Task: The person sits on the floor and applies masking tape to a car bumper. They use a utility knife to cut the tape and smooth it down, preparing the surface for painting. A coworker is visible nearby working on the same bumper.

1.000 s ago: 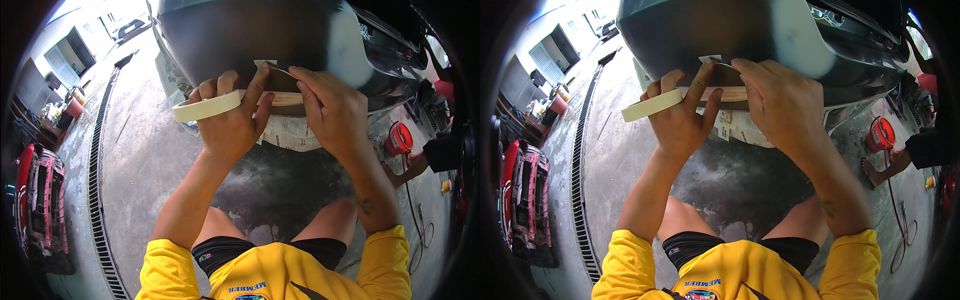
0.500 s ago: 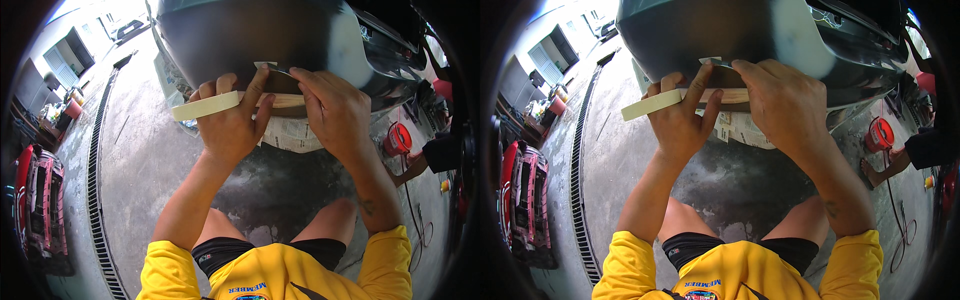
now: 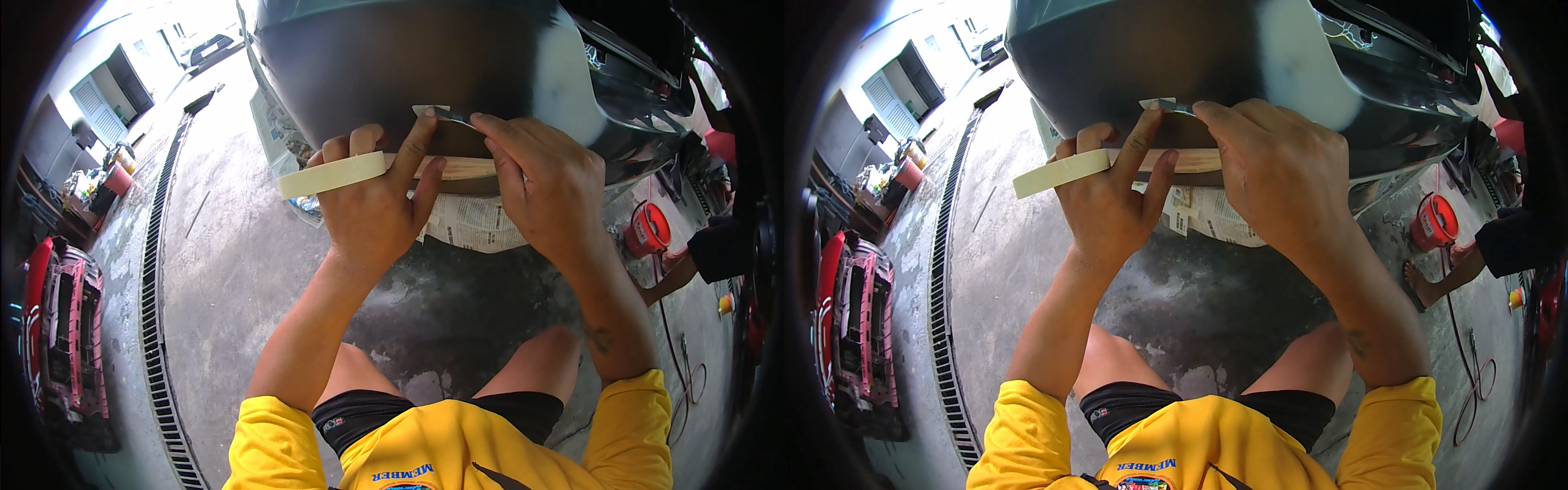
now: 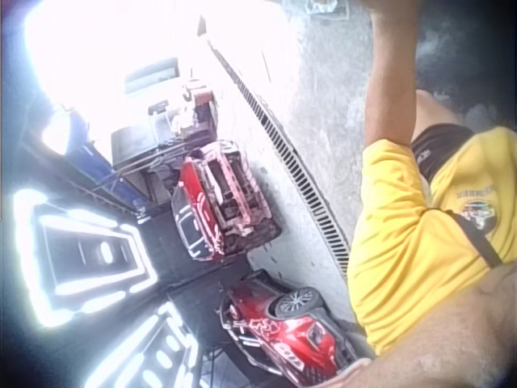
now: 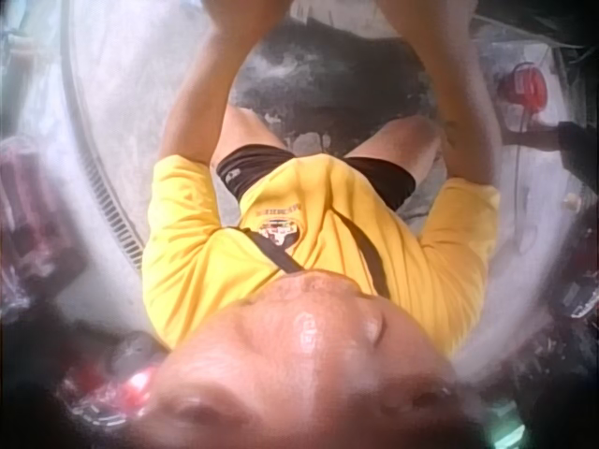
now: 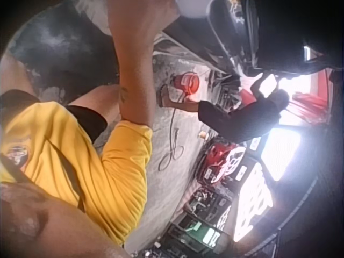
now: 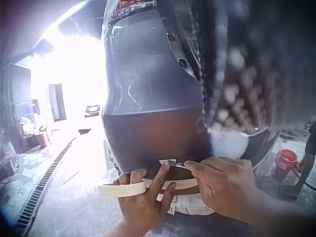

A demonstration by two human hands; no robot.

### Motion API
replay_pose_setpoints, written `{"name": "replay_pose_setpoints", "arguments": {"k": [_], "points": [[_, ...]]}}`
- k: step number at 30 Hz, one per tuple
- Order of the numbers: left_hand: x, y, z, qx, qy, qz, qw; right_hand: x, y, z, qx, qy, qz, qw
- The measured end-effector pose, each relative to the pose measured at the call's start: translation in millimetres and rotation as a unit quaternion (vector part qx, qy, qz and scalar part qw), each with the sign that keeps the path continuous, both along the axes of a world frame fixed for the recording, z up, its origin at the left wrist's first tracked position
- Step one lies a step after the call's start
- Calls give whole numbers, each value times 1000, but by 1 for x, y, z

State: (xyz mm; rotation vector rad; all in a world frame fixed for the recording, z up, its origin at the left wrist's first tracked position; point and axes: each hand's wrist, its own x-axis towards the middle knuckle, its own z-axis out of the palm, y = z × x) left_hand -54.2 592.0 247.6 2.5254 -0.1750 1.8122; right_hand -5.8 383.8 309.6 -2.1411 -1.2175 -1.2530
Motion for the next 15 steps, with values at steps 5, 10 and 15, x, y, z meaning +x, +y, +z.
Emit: {"name": "replay_pose_setpoints", "arguments": {"k": [5,10,15], "points": [[0,1,0,-1,-4,2,1000,-3,1,3,-11,-1,-12,1000],[-1,0,0,-4,-2,0,1000,-5,0,4,-17,9,-20,1000],[1,1,0,-2,-2,-3,1000,-6,0,1,-17,13,-27,999]]}}
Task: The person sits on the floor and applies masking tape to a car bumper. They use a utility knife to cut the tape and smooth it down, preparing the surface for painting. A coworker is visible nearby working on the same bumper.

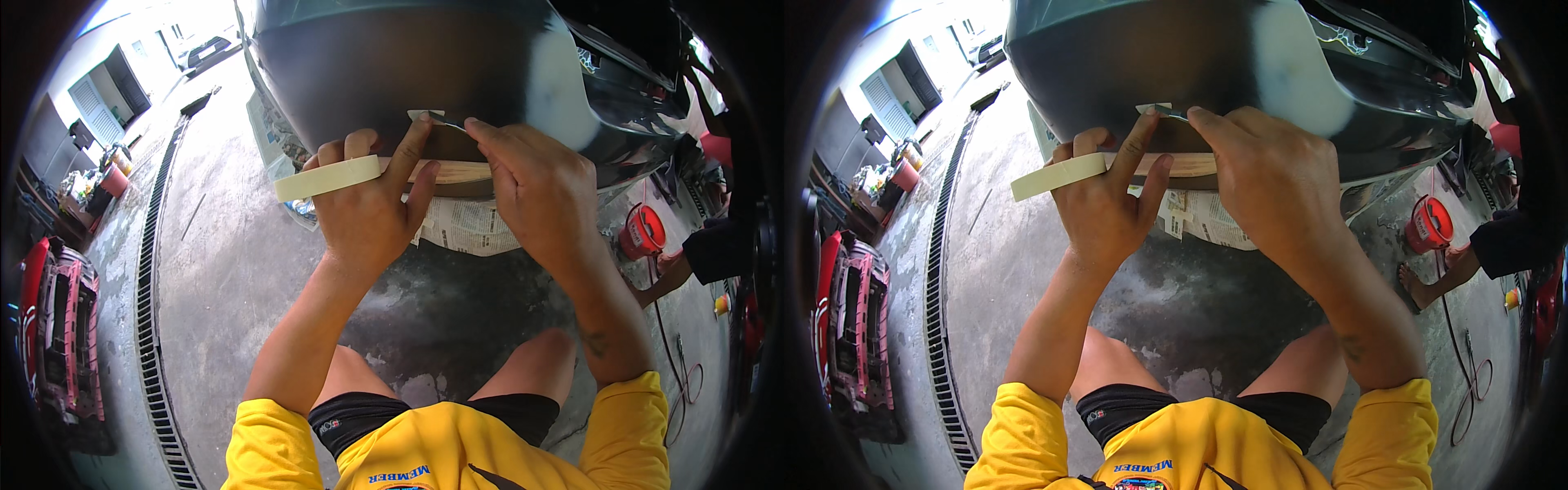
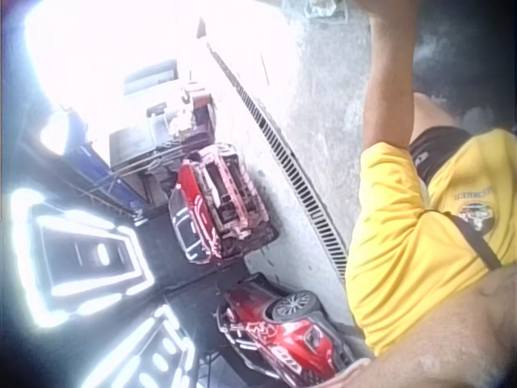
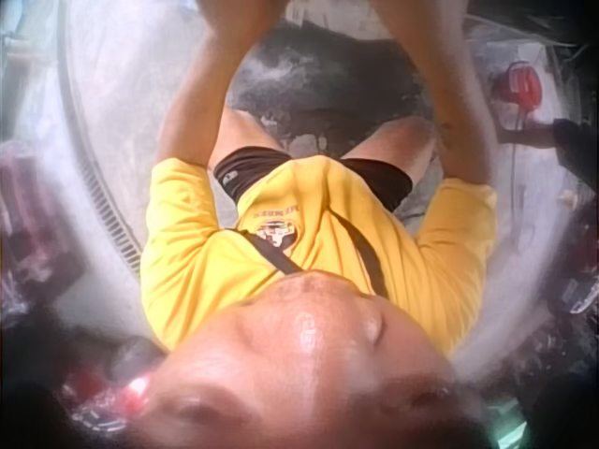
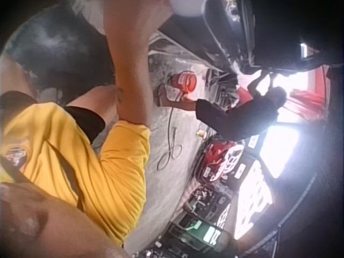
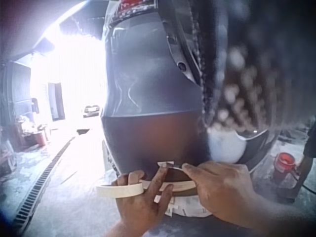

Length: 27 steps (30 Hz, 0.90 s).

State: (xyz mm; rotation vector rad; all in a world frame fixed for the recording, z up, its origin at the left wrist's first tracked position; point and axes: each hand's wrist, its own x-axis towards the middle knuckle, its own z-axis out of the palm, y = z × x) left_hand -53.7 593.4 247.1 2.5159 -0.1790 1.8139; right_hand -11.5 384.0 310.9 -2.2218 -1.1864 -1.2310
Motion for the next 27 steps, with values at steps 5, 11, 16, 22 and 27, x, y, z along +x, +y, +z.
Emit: {"name": "replay_pose_setpoints", "arguments": {"k": [5,11,16,22,27], "points": [[-2,-1,1,-3,6,4,1000,-1,0,0,3,6,-1,1000],[-1,-1,1,-13,3,-9,1000,-3,0,1,6,10,4,1000],[-2,-2,0,-13,8,0,1000,-5,0,-1,13,30,2,999],[-3,-2,2,-13,16,0,1000,-5,1,-3,17,37,0,999],[-3,-1,1,-13,12,-1,1000,-5,3,-10,42,51,9,998]]}}
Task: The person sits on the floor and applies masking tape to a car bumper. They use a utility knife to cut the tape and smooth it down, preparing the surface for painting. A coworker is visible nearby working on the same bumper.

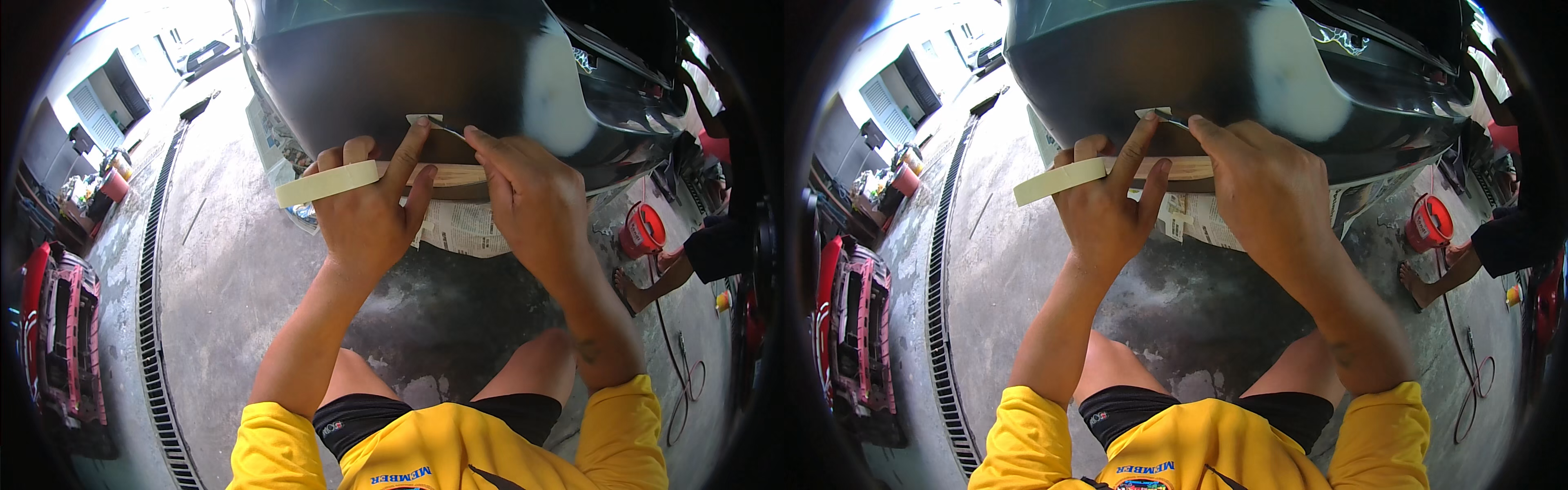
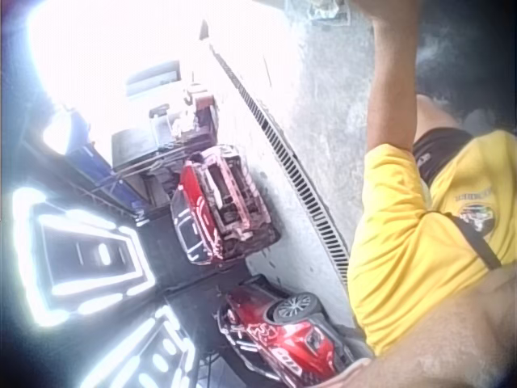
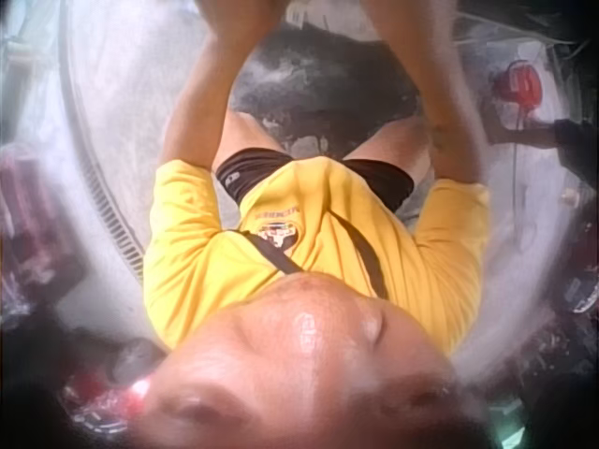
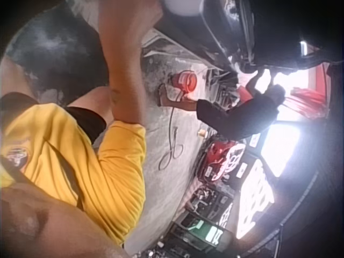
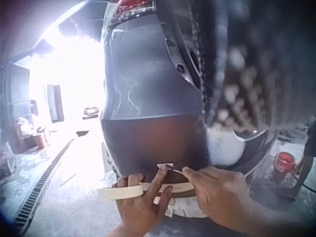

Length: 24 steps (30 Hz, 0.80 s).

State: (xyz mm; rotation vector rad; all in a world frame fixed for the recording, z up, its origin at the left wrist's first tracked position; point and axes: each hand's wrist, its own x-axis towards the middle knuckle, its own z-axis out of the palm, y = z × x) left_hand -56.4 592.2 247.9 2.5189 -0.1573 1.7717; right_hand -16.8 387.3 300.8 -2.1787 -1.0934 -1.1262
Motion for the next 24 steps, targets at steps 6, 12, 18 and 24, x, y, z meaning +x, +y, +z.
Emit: {"name": "replay_pose_setpoints", "arguments": {"k": [6,12,18,24], "points": [[0,0,0,-3,3,-6,1000,1,2,-5,28,24,20,999],[0,0,0,-5,2,-5,1000,-4,5,-8,60,61,33,996],[0,1,-1,-10,2,-12,1000,-5,10,-12,116,93,52,988],[2,2,-3,-16,-6,-19,1000,-10,11,-14,122,144,30,982]]}}
